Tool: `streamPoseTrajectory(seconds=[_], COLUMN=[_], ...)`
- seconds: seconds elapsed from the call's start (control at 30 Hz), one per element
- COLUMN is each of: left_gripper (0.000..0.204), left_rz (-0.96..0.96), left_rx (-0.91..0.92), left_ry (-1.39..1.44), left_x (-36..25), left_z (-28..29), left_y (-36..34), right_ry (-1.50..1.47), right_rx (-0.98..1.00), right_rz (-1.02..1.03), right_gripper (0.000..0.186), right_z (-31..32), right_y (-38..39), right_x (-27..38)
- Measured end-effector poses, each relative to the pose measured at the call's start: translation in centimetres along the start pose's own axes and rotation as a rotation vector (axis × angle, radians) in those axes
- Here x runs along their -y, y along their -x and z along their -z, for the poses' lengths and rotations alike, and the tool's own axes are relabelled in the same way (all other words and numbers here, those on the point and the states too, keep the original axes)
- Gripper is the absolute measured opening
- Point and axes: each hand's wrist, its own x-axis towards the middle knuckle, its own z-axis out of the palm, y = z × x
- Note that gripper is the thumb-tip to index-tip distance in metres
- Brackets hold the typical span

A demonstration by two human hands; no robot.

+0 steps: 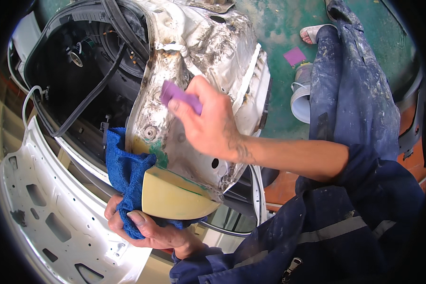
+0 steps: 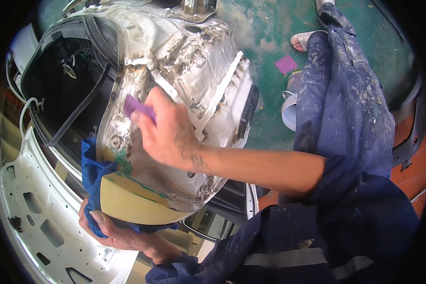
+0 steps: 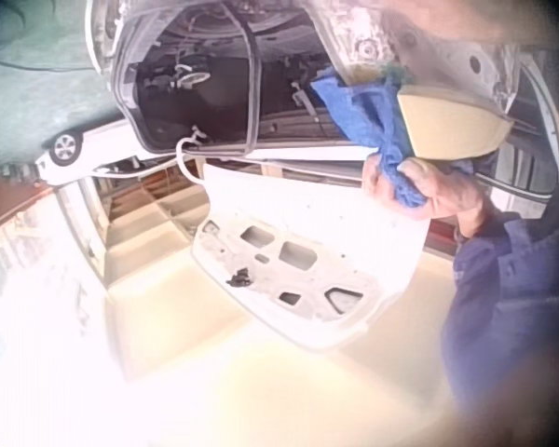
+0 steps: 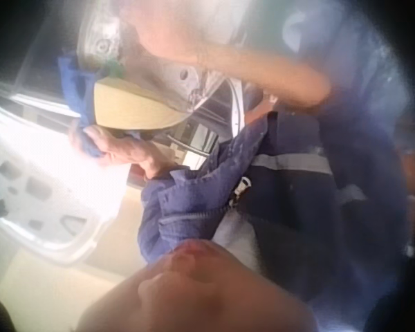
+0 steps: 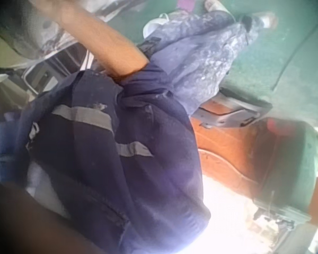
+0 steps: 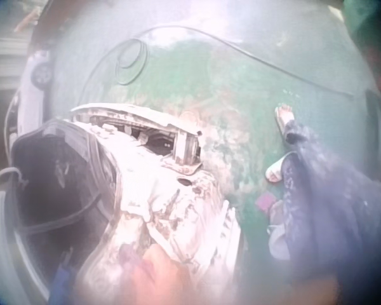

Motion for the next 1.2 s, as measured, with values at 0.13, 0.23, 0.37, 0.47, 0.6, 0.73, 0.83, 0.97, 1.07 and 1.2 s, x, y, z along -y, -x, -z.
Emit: streamPoseTrajectory(seconds=[0.13, 0.23, 0.37, 0.47, 0.6, 0.73, 0.83, 0.97, 1.07, 1.2], left_gripper=[0.063, 0.063, 0.053, 0.047, 0.052, 0.05, 0.044, 0.036, 0.036, 0.035], left_rz=[0.015, 0.017, 0.032, -0.028, -0.002, -0.039, -0.027, 0.062, 0.041, 0.085], left_rx=[-0.011, -0.023, -0.022, 0.022, 0.001, 0.022, 0.011, -0.039, -0.016, -0.053], left_ry=[0.023, -0.027, -0.012, 0.018, 0.001, 0.038, 0.046, 0.095, 0.022, 0.078], left_x=[0.2, 0.4, 0.2, 0.1, 0.3, 0.2, 0.2, -0.8, -0.3, -0.5], left_z=[0.0, -0.1, -0.2, -0.1, -0.2, 0.0, 0.1, -0.5, -0.2, -0.1], left_y=[0.3, 0.5, 0.2, 0.4, 0.3, 0.3, 0.5, 0.6, 0.2, 0.7], right_ry=[-0.01, -0.008, 0.034, 0.04, -0.138, -0.058, 0.027, 0.124, 0.207, 0.181], right_rx=[-0.063, -0.015, -0.156, -0.142, -0.182, -0.145, 0.027, 0.079, -0.063, -0.056], right_rz=[-0.008, -0.027, -0.152, -0.213, -0.38, -0.366, -0.41, -0.326, -0.171, -0.122], right_gripper=[0.018, 0.018, 0.022, 0.022, 0.024, 0.029, 0.03, 0.032, 0.026, 0.022], right_z=[-0.9, -0.6, -1.3, -1.3, -0.4, 0.3, 0.9, 0.6, -0.9, -0.6], right_y=[1.6, 0.4, 1.3, 0.4, 0.3, -1.0, -1.6, -2.1, -3.7, -0.4], right_x=[0.5, 0.0, 1.3, 1.1, 0.8, 0.6, 1.3, 1.4, 1.0, 1.8])
